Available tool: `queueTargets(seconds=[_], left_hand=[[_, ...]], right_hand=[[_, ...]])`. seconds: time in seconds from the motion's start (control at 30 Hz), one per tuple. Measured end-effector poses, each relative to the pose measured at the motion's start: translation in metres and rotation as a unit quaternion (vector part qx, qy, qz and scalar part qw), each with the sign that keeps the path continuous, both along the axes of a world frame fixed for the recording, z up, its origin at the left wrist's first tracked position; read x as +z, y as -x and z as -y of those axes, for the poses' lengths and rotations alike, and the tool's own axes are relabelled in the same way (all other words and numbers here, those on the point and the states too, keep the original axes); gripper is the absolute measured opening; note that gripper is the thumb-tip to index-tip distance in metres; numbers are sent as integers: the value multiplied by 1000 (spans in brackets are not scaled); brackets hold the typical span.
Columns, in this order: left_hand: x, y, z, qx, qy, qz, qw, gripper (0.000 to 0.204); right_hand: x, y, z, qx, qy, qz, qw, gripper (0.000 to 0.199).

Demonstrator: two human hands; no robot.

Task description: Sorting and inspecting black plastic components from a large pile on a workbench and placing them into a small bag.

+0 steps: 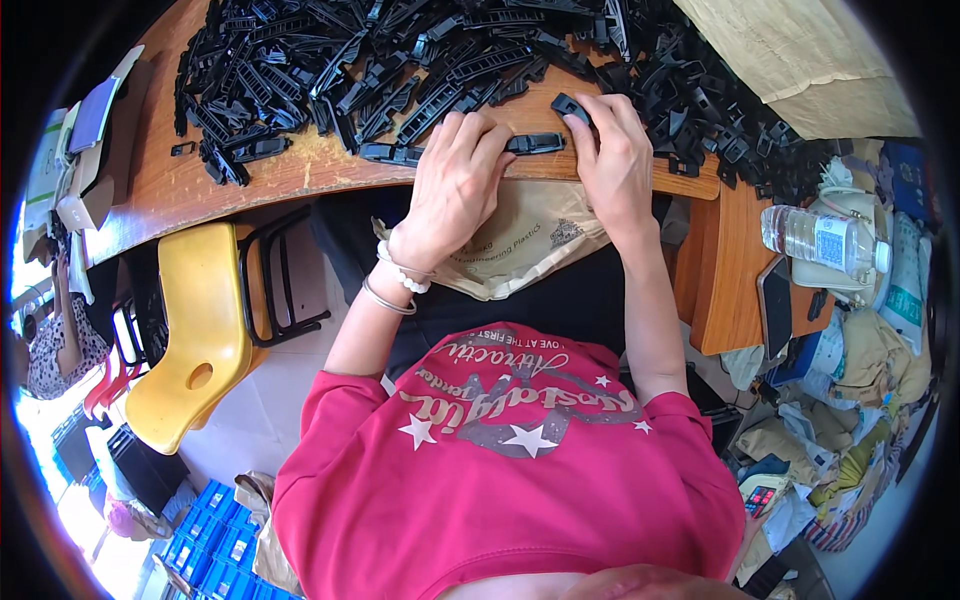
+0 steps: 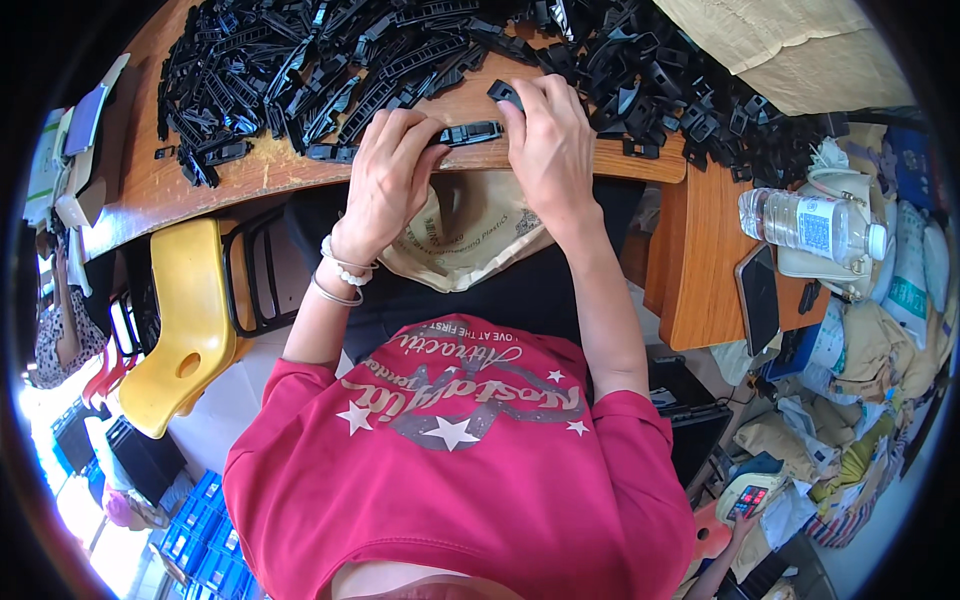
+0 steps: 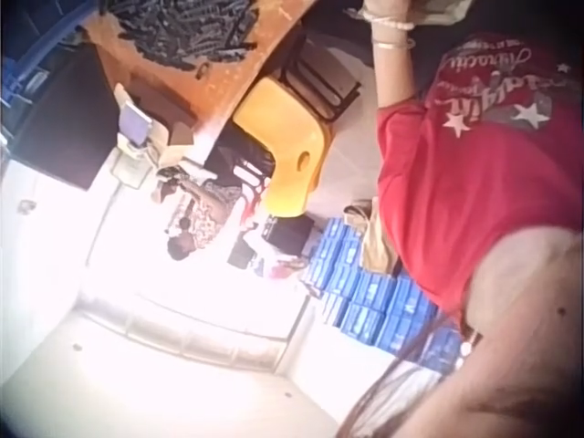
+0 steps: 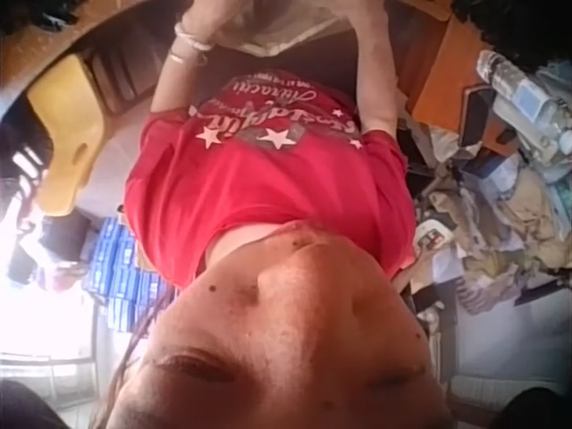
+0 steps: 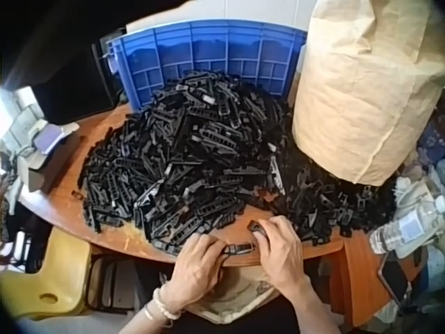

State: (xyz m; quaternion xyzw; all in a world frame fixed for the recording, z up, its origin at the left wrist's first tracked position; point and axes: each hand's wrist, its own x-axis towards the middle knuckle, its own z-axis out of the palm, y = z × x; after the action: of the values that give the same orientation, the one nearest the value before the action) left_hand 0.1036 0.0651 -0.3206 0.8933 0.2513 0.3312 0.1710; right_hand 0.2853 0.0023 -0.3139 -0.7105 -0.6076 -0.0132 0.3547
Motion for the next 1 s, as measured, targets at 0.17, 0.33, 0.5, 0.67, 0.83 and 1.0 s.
queueTargets(seconds=[0.17,0.33,0.5,0.67,0.83,1.0], left_hand=[[2,2,-3,-17,19,-9,1000,23],[1,1,-5,-16,19,-10,1000,23],[2,1,-7,-17,6,-19,1000,25],[0,1,-6,-21,-1,-19,1000,26],[1,-3,-5,-37,-5,-16,999,24],[-4,-5,-6,-35,21,5,999,24]], right_hand=[[8,-6,-2,38,40,-36,998,23],[16,-14,-5,77,84,-101,988,27],[18,-22,-7,125,113,-110,980,26],[24,-21,-8,96,153,-68,981,23],[19,-18,-6,61,12,-61,996,22],[19,-6,28,69,54,-207,974,26]])
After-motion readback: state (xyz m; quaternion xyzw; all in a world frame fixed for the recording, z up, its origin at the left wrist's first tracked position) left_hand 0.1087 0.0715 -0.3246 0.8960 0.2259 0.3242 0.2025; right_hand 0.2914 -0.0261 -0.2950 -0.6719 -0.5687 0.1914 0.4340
